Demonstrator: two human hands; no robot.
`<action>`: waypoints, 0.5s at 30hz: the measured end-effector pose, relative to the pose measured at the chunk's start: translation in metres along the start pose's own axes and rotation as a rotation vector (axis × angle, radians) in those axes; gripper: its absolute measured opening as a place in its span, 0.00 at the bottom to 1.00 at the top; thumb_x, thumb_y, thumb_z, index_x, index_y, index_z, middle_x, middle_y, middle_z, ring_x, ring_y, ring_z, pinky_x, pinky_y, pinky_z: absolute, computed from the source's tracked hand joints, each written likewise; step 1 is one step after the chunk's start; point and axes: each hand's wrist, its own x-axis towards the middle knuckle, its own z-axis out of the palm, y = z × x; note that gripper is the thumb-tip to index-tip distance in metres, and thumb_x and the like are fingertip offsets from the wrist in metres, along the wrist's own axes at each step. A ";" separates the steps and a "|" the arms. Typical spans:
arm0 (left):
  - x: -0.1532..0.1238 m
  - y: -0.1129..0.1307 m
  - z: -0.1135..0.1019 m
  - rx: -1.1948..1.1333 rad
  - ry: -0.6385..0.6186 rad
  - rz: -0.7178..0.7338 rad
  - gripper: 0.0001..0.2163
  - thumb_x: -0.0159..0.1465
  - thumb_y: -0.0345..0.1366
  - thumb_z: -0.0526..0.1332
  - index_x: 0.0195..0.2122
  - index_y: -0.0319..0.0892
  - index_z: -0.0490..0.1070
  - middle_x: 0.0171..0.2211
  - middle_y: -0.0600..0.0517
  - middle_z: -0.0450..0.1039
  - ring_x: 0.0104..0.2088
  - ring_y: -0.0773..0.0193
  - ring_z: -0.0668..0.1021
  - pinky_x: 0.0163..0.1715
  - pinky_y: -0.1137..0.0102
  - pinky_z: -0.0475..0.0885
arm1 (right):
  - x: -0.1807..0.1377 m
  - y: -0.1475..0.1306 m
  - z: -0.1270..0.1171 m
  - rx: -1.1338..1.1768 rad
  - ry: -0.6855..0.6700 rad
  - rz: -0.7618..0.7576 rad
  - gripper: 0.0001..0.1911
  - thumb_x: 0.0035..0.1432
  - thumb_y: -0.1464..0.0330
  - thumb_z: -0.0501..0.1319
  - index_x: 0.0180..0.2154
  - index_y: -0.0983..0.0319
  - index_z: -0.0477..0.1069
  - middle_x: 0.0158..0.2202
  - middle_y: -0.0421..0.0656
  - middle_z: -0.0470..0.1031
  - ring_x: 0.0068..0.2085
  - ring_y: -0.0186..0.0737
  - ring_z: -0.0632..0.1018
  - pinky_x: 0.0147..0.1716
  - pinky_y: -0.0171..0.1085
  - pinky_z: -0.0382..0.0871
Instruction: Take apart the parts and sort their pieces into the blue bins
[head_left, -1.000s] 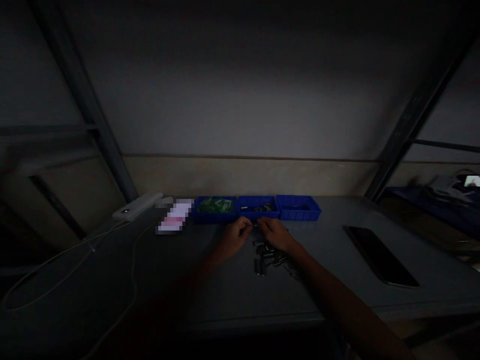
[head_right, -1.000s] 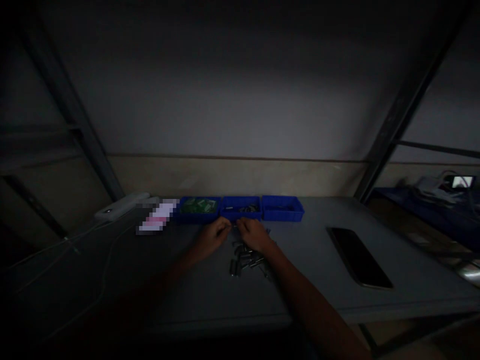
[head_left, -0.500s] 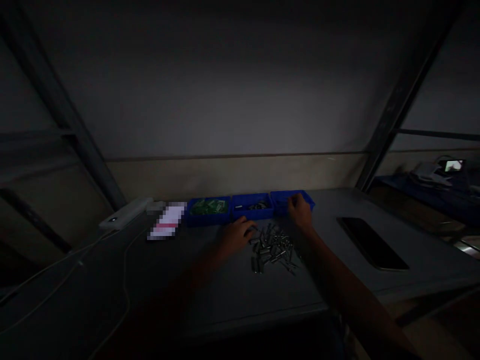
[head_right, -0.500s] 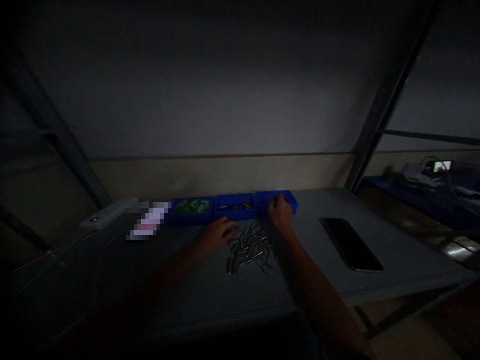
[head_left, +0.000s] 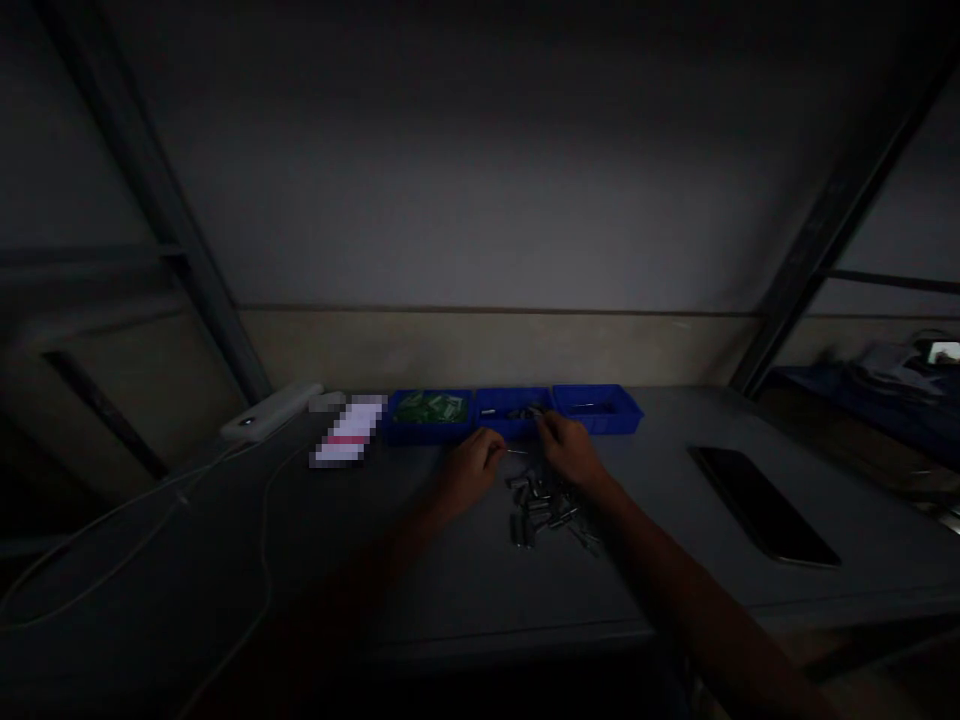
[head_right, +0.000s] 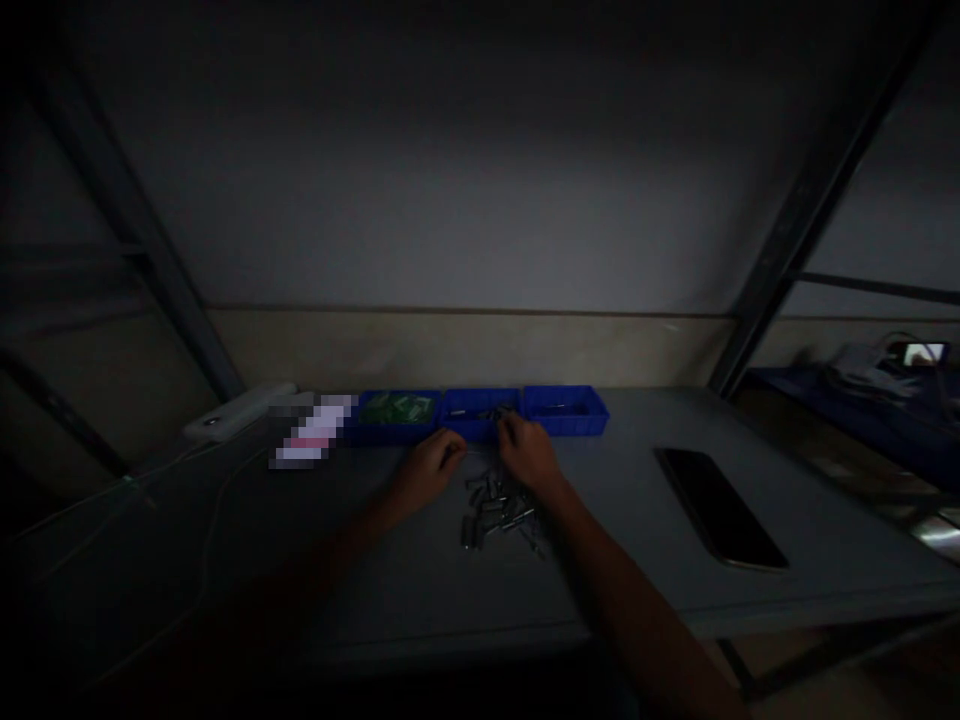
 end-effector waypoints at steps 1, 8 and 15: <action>0.000 -0.001 -0.001 -0.005 0.026 0.000 0.03 0.60 0.31 0.53 0.32 0.42 0.66 0.31 0.52 0.69 0.35 0.65 0.71 0.38 0.71 0.65 | -0.002 -0.006 0.003 -0.010 -0.060 -0.040 0.15 0.62 0.65 0.46 0.35 0.63 0.69 0.31 0.45 0.75 0.31 0.37 0.74 0.30 0.33 0.57; 0.000 0.000 -0.001 -0.041 0.107 0.024 0.05 0.61 0.34 0.53 0.32 0.40 0.66 0.31 0.51 0.70 0.34 0.65 0.72 0.37 0.71 0.66 | -0.007 -0.014 0.007 -0.006 -0.188 -0.145 0.17 0.63 0.64 0.46 0.29 0.63 0.69 0.28 0.44 0.74 0.30 0.36 0.72 0.29 0.33 0.57; -0.001 0.005 -0.003 -0.088 0.044 -0.005 0.11 0.63 0.38 0.49 0.35 0.40 0.68 0.32 0.50 0.73 0.34 0.65 0.74 0.36 0.72 0.65 | -0.007 -0.013 0.003 0.040 -0.143 -0.158 0.15 0.63 0.65 0.45 0.30 0.62 0.66 0.27 0.42 0.71 0.29 0.35 0.71 0.29 0.33 0.57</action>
